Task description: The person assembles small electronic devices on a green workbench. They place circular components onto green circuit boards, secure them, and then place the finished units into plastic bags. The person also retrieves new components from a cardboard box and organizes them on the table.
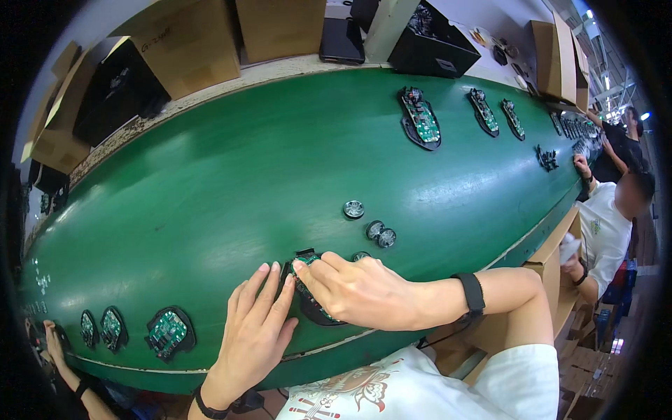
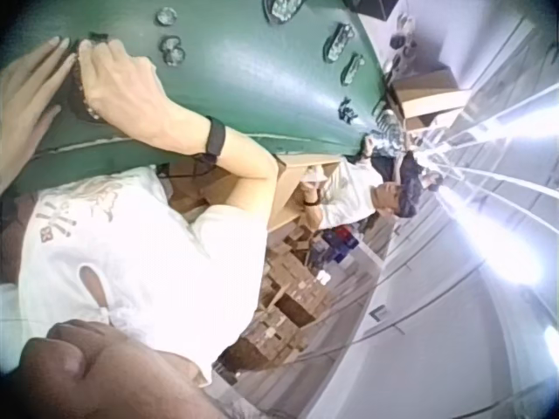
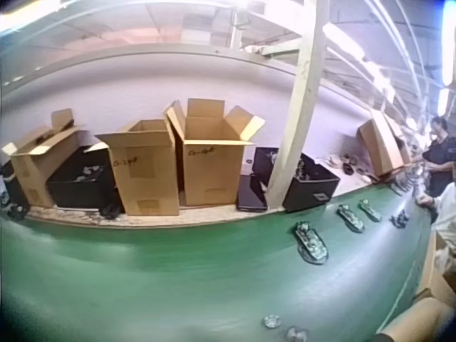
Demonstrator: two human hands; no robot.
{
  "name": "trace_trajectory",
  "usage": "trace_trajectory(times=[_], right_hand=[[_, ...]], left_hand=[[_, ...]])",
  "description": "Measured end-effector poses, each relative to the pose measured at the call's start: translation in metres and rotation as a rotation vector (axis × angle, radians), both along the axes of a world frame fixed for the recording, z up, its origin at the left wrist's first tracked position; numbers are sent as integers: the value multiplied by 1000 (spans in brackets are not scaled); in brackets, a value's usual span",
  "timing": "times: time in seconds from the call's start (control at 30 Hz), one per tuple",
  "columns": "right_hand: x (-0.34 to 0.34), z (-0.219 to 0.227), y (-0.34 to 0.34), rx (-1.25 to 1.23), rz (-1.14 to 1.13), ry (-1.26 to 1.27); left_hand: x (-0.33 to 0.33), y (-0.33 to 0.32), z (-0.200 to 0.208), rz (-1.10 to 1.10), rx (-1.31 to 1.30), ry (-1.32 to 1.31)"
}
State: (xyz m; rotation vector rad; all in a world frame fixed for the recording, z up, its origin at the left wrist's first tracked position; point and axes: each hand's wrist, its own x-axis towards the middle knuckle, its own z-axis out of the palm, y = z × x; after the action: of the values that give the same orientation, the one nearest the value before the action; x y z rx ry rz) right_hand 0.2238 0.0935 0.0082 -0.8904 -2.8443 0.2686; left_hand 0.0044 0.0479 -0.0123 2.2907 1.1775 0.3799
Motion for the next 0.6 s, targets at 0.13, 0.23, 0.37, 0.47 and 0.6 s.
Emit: trace_trajectory(times=[0.13,0.23,0.37,0.47,0.6], right_hand=[[0,-5,4,-65,-23,88],[1,-7,10,-121,-27,171],[4,-13,4,-75,-33,160],[5,-16,-7,5,-59,110],[4,-13,3,-107,-73,179]], left_hand=[[2,-2,-2,-8,-56,14],[2,-1,-2,-21,-69,31],[3,1,-1,-40,-75,60],[3,0,0,-46,-91,70],[5,0,0,-50,-132,82]])
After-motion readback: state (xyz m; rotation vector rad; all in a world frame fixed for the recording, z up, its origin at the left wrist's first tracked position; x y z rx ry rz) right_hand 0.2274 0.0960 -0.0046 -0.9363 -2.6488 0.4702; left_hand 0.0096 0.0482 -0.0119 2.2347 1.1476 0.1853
